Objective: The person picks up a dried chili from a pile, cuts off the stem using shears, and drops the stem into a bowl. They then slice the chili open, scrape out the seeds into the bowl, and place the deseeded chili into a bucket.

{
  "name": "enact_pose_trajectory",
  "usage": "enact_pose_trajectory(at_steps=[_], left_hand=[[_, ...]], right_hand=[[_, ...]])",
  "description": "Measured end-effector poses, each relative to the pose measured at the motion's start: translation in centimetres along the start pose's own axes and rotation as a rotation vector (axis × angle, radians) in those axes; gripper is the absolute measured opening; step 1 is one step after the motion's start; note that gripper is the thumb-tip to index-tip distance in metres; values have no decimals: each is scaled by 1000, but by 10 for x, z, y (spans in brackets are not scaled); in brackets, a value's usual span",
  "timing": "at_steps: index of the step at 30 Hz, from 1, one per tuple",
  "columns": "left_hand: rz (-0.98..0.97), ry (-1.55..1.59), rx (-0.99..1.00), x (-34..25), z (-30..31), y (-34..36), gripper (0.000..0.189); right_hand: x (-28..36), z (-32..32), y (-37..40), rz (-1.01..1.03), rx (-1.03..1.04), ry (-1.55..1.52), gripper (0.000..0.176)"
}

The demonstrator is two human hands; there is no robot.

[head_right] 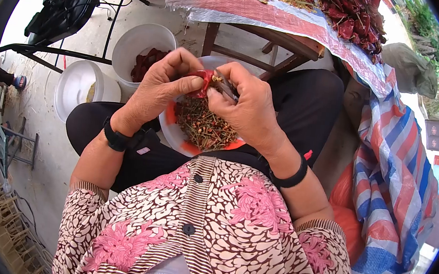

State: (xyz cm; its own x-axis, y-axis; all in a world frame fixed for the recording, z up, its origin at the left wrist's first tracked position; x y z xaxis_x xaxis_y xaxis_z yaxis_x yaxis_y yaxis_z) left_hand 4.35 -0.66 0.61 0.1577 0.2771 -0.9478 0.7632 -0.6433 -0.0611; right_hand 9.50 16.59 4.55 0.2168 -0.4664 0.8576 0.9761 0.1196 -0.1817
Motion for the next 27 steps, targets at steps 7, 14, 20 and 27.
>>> enact_pose_trajectory(at_steps=[7, 14, 20, 27], left_hand=[[-239, -270, 81, -6, -10, 1, 37], [-350, -988, -166, -6, -16, 5, 30], [-367, -1027, -277, 7, -18, 1, 22], [70, -13, -63, 11, -14, 5, 12]], right_hand=[[-5, -3, -6, -41, -16, -224, 15], [-16, -5, -4, -91, -26, -81, 15], [-10, -6, -3, 306, -150, 379, 15], [-20, 1, 2, -329, 53, -610, 15]])
Point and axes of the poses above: each hand's wrist, its own y-axis away from the middle knuckle, its own z-axis out of the back of the hand, x = y × z, the point moved 2 cm from there along -y, towards the middle knuckle, and after that the axes turned 4 degrees about z, right-handed, at the moved point
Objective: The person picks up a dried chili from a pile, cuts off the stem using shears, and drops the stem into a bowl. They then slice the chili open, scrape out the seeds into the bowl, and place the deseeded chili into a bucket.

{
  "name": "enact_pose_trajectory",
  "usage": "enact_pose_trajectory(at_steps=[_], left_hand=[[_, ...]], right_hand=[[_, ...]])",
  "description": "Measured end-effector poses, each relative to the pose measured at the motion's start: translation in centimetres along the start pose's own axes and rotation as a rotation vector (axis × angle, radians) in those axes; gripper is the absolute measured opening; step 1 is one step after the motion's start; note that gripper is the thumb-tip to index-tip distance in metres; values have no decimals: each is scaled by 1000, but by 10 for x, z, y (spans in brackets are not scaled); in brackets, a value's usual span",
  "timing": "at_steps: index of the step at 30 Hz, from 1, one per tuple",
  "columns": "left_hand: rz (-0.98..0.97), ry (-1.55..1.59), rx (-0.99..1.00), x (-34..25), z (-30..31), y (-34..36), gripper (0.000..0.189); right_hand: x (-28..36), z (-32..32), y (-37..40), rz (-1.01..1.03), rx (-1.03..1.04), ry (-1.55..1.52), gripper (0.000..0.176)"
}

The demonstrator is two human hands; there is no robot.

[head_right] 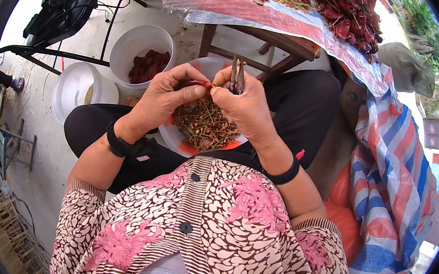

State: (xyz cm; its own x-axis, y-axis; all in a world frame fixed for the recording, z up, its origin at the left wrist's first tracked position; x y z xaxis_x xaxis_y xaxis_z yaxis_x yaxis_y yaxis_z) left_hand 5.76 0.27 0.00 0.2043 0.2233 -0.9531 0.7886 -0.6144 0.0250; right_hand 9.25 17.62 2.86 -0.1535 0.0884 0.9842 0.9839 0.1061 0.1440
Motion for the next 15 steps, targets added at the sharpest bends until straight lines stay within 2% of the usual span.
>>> enact_pose_trajectory(at_steps=[2, 5, 8, 11, 15], left_hand=[[63, 72, 24, 2, 8, -3, 12], [70, 193, 17, -4, 14, -3, 15], [32, 214, -7, -6, 19, -5, 16], [2, 213, -27, -8, 23, -6, 16], [2, 202, -25, -9, 26, -7, 15]], right_hand=[[-1, -4, 1, 3, -7, -48, 16], [17, -9, 2, 106, 8, 114, 18], [30, 7, 7, -68, 119, 52, 27], [47, 2, 10, 5, 84, 424, 35], [43, 4, 8, 115, 195, 661, 34]])
Point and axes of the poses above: each hand's wrist, its own y-axis away from the middle knuckle, its own z-axis out of the back of the hand, x = y × z, the point moved 2 cm from there along -y, towards the middle knuckle, and after that the axes turned 4 degrees about z, right-handed, at the moved point
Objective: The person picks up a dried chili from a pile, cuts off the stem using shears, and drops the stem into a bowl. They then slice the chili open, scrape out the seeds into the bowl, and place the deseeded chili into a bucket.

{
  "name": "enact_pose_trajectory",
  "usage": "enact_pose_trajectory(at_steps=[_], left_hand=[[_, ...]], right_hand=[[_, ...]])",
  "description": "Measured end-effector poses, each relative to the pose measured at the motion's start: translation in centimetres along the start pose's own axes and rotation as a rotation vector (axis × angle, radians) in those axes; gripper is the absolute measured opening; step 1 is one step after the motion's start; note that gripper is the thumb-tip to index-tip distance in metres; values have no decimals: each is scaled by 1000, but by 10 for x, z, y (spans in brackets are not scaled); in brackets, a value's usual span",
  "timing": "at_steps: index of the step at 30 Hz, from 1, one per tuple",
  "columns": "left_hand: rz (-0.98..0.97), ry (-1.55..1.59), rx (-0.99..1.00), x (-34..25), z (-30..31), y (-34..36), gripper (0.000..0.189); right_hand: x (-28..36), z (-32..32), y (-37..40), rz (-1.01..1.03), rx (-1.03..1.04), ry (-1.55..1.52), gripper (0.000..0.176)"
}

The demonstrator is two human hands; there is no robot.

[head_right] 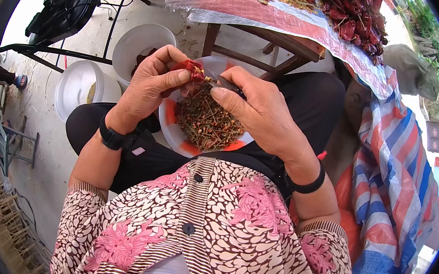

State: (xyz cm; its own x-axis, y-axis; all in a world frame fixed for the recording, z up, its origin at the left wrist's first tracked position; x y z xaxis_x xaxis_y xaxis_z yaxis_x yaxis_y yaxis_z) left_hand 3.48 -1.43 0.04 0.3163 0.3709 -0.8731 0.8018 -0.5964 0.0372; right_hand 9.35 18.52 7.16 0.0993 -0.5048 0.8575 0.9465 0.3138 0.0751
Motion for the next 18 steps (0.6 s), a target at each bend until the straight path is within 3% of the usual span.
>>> enact_pose_trajectory(at_steps=[2, 8, 11, 14, 17, 18], left_hand=[[5, -14, 5, 0, 1, -1, 16], [-3, -59, 22, -3, 1, 0, 17], [16, -157, 28, -3, 0, -1, 18], [36, -215, 48, -4, -2, 0, 19], [42, -222, 62, -2, -4, 0, 19], [42, -222, 63, -1, -3, -1, 19]], right_hand=[[-5, -4, -4, 70, -6, 34, 31], [-3, -1, -9, -67, 109, -138, 30], [-12, -6, -11, 32, 106, -164, 30], [-17, -7, -14, -37, 221, -306, 29], [-16, 0, -15, -235, 315, -428, 29], [-20, -2, -16, -176, 280, -421, 29]])
Point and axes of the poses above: each hand's wrist, its own y-axis away from the middle knuckle, its own z-axis out of the back of the hand, x = y × z, the point moved 2 cm from there along -y, towards the middle knuckle, and after that the axes turned 4 degrees about z, right-handed, at the moved point
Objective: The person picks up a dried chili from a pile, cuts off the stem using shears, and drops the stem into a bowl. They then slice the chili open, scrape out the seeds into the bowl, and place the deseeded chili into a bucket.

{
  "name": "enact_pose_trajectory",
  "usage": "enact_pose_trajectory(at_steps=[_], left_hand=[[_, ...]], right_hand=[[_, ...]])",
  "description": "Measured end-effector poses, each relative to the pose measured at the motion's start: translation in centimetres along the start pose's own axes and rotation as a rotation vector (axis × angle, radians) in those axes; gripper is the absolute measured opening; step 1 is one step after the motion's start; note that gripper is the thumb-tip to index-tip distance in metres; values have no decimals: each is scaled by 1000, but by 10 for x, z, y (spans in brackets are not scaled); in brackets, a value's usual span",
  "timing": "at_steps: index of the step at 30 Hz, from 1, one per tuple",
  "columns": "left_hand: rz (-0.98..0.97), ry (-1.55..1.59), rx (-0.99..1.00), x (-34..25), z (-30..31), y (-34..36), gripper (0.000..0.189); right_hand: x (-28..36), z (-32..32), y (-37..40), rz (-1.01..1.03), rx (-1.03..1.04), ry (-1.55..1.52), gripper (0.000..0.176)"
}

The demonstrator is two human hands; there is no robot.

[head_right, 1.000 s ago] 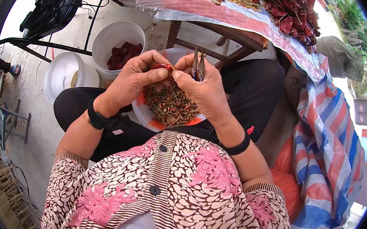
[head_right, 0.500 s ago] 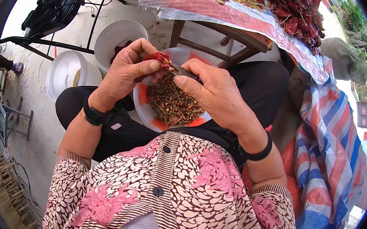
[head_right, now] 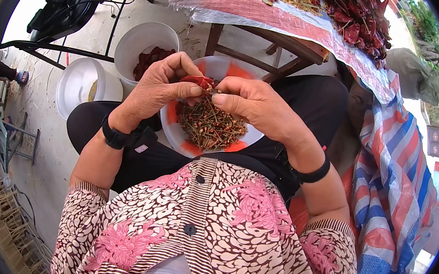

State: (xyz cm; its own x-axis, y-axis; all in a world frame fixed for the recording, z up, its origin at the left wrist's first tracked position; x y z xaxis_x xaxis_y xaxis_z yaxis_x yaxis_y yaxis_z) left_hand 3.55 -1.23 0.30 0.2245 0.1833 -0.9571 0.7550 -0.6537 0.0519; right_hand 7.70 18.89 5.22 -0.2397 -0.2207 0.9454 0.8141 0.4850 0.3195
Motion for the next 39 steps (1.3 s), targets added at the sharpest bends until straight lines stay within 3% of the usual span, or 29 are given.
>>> enact_pose_trajectory(at_steps=[2, 9, 14, 23, 26, 29, 35, 39], left_hand=[[-7, -12, -22, 3, 0, -1, 19], [73, 187, -69, 10, -5, -5, 15], [166, 525, -54, 21, -12, -4, 10], [322, 615, 23, 18, -8, -3, 9], [319, 678, 145, 13, -11, -1, 10], [288, 761, 284, 14, -13, 0, 12], [212, 761, 467, 18, -17, 3, 18], [248, 698, 506, 15, -17, 7, 19]], right_hand=[[-16, -1, -2, 126, -52, 22, 28], [-8, -10, 1, 433, -429, 754, 17], [-15, -17, -3, 671, -673, 1112, 17], [-19, -18, -6, 786, -676, 1203, 18], [-35, -17, -13, 655, -403, 379, 16], [-27, -17, -1, 223, -102, -333, 18], [-27, -21, 4, 153, 148, -716, 19], [-25, -17, 7, 148, 169, -584, 20]])
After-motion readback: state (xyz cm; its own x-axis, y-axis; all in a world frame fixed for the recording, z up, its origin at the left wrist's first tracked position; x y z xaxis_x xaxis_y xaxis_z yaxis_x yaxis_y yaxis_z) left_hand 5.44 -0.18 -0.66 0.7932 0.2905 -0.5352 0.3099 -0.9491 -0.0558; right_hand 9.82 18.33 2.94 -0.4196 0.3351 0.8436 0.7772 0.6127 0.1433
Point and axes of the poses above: each hand's wrist, its own y-axis away from the middle knuckle, its own z-axis out of the back of the hand, x = y × z, the point moved 2 cm from there along -y, towards the middle knuckle, and after that the axes turned 4 degrees about z, right-handed, at the moved point
